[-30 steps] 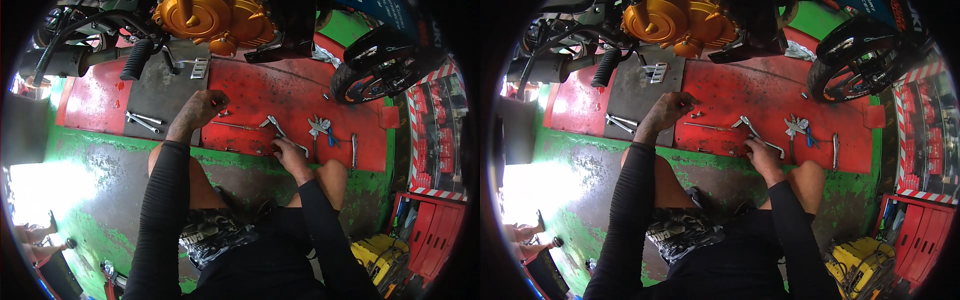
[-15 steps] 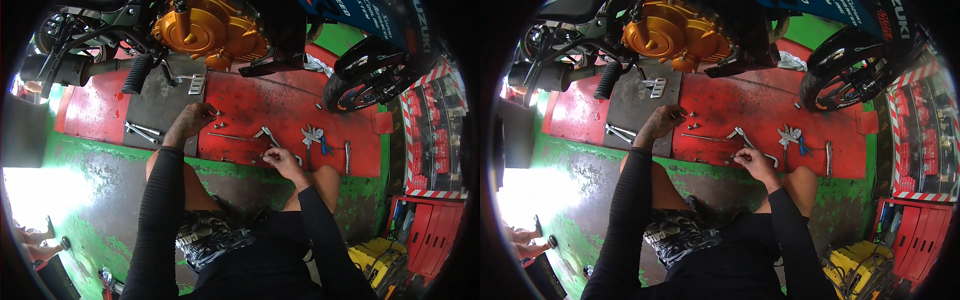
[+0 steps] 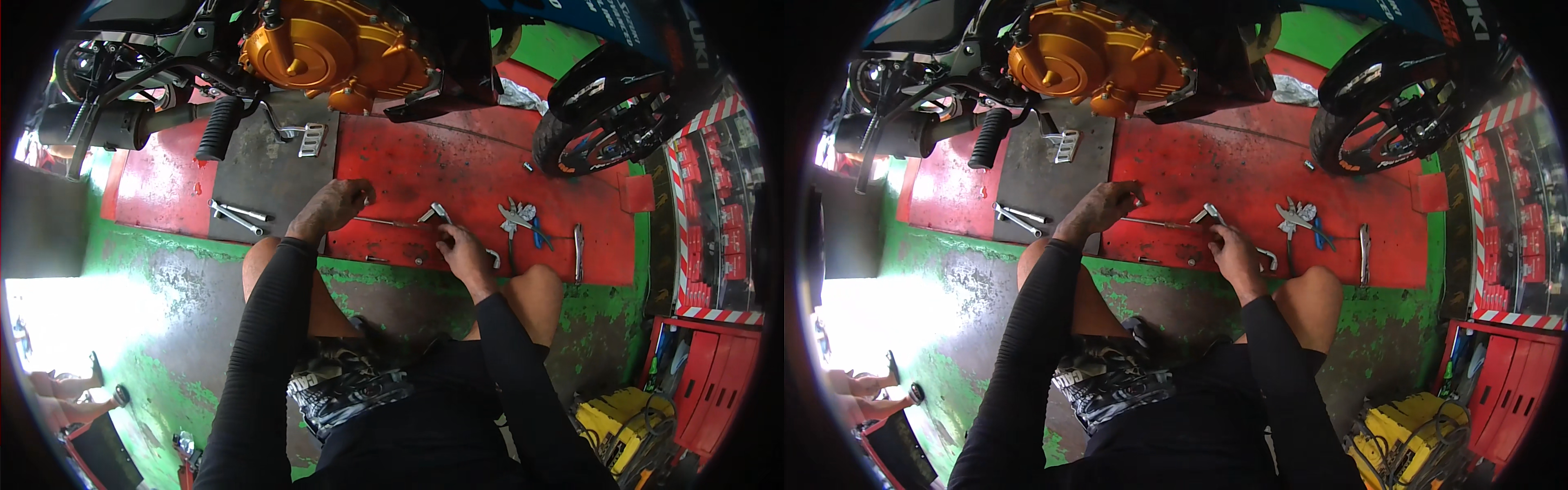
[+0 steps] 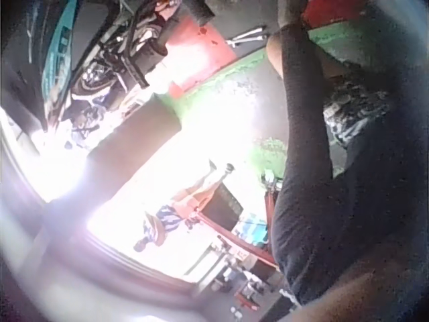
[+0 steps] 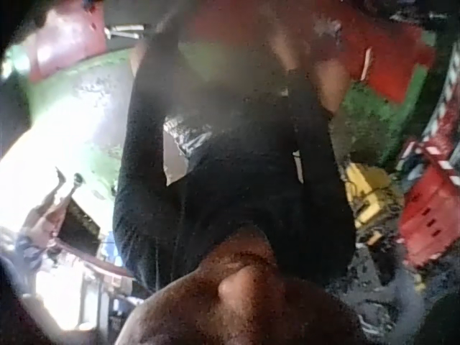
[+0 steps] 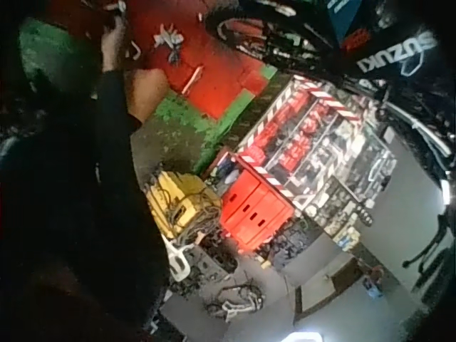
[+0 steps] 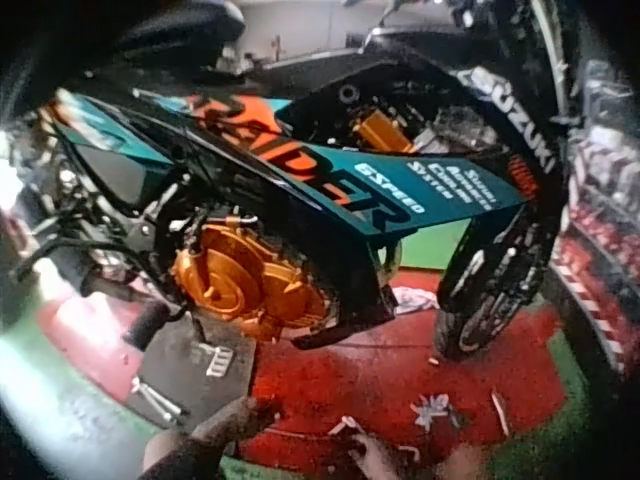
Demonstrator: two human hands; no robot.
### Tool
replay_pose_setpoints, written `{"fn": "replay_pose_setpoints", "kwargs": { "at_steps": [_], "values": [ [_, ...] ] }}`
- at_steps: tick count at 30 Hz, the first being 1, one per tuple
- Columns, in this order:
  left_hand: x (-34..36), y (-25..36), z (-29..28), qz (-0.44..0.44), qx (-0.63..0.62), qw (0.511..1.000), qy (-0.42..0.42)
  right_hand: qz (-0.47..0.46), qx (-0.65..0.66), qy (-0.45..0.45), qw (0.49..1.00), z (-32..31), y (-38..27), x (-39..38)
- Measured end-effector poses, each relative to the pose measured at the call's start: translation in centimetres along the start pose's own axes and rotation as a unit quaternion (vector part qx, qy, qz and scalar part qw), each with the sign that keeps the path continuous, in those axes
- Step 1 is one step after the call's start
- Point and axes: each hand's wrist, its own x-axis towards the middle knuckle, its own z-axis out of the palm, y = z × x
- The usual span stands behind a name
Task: The person sits on the floor of a workshop and uses a T-handle wrench to tighten bolts on the side of a Suzuki motorcycle. The person then uses a screwdriver to secure the motorcycle seat and wipes the seat with a cloth.
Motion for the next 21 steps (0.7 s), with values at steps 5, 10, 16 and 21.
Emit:
{"fn": "replay_pose_setpoints", "kwargs": {
  "at_steps": [5, 10, 16, 21],
  "values": [
    [0.1, -2.0, 0.1, -0.027, 0.061, 0.988, 0.140, -0.048, -0.077, 0.093, 0.992, 2.0, 0.1, 0.3],
    [-1.3, -5.6, -2.9, -0.097, -0.022, 0.965, 0.241, -0.019, -0.071, 0.076, 0.994, 2.7, -0.4, 1.4],
    [-0.4, -4.1, 1.6, -0.042, 0.069, 0.992, 0.098, -0.007, -0.062, 0.062, 0.996, 2.1, -0.2, 1.5],
    [0.8, -4.9, 2.2, -0.075, 0.129, 0.982, 0.117, 0.008, -0.018, 0.085, 0.996, 0.2, -1.1, 0.1]
  ]
}}
